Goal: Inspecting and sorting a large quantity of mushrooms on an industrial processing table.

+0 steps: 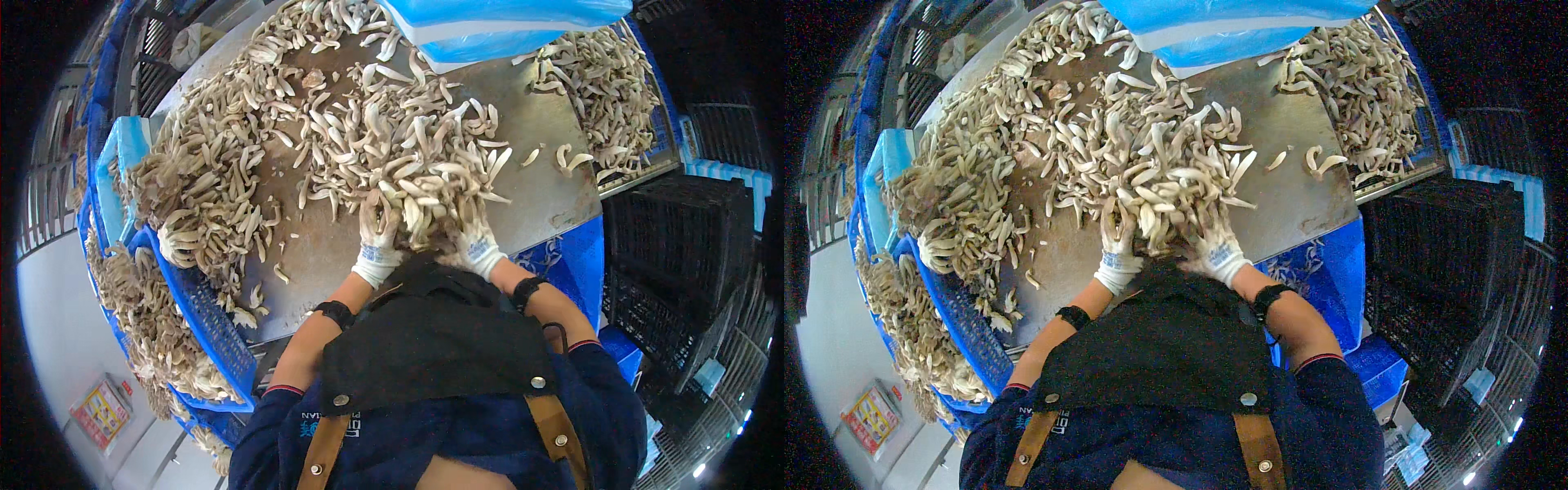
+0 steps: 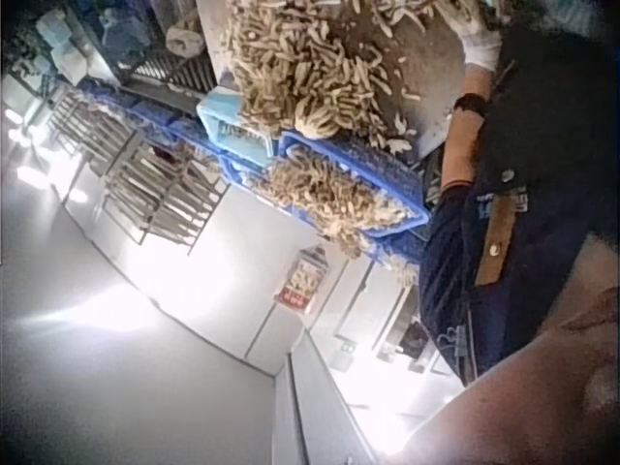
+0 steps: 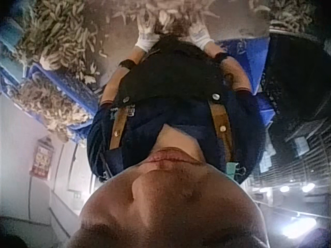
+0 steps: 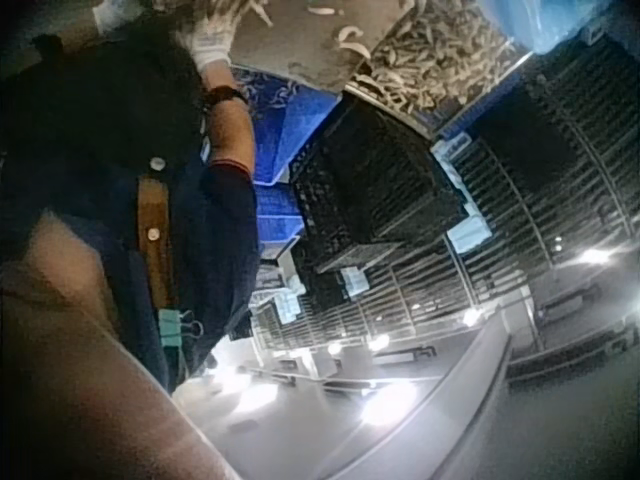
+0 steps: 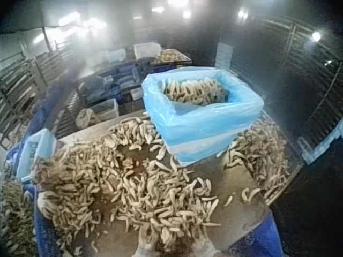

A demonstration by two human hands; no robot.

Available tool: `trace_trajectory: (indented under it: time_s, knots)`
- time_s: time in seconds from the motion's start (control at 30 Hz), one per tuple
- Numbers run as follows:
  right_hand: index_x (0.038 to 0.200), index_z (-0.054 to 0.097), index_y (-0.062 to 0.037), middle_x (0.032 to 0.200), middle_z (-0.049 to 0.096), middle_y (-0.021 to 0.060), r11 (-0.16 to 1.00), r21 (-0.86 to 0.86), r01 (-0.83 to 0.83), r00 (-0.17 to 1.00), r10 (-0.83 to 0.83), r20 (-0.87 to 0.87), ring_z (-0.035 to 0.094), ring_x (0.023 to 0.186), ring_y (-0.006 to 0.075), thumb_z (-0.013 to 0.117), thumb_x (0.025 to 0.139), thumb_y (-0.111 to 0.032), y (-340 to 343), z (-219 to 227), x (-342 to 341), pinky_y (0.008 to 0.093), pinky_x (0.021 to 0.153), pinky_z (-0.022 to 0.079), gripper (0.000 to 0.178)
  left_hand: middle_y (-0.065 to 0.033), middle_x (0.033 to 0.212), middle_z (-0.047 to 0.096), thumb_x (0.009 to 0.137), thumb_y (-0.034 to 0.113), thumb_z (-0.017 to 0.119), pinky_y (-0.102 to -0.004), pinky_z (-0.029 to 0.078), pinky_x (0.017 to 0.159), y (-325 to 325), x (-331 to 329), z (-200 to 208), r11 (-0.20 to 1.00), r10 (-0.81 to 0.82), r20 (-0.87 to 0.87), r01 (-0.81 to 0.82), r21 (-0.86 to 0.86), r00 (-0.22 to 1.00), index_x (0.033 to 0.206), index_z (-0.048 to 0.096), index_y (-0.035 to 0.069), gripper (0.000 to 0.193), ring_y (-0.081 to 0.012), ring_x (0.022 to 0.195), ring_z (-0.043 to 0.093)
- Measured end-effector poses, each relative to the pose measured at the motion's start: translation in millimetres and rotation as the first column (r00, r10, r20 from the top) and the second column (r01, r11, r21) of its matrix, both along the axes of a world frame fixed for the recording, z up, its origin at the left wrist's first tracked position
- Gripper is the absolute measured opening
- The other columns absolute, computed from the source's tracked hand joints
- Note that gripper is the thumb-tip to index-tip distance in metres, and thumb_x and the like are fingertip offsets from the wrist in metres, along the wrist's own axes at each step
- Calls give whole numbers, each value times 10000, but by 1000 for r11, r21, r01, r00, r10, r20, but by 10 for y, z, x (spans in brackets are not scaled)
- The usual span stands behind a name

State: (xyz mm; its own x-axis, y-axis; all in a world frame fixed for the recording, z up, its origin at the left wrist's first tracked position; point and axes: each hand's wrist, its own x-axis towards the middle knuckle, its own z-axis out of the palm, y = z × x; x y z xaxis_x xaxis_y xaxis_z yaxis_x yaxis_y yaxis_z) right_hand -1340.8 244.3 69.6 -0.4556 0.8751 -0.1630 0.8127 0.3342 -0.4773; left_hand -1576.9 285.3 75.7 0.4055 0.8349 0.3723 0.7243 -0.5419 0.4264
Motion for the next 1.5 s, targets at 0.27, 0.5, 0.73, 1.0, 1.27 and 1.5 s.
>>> trace_trajectory:
  time_s: [0.27,0.5,0.73,1.0,1.27,1.5]
  knots:
    - [1359,434,-249,1385,310,234,862,495,107,987,-33,-156,306,1279,481,686,620,-191,827,219,-295,664,1063,175,783,-284,1438,250,625,-32,669,-453,395,1036,584,-23,598,939,80,246,9,-344,966,1414,376,97,851,-453,1292,360]
    - [1449,329,-217,1505,157,236,978,170,125,975,-152,161,157,1373,472,703,672,-209,1441,623,-285,611,1105,81,862,-328,1442,206,669,121,719,-449,333,1077,1087,-10,730,884,27,58,3,-468,998,1484,202,136,965,-494,1315,284]
    - [1440,292,-154,1282,457,227,981,178,79,965,-30,-261,464,1172,389,738,649,-146,1620,711,-457,526,994,359,908,-164,1200,551,826,9,649,-335,513,847,1364,-119,551,573,84,459,334,-749,885,1417,233,32,723,-243,1012,603]
    - [1374,298,-77,1199,491,119,897,112,428,590,-184,-786,545,1068,199,582,859,-22,1120,901,233,342,918,489,591,-245,1353,432,646,296,800,-361,391,1032,1425,1069,1619,636,-409,228,455,-623,884,1275,482,32,753,-339,1245,463]
    - [1274,506,-108,1186,575,56,691,-478,542,-265,-399,-878,578,1029,167,646,861,-107,2014,1066,2852,276,760,515,435,-237,1068,630,722,452,738,-383,505,797,2439,3066,2400,835,-531,-80,505,-216,844,1425,330,91,889,-290,807,650]
    - [1401,307,60,1427,356,255,321,97,942,280,-592,-756,375,1307,339,619,885,-297,1468,462,2776,383,1070,310,701,-209,1290,540,820,453,633,-400,410,1001,2058,1095,1832,738,-238,-55,144,-659,970,1366,427,23,724,-314,1208,514]
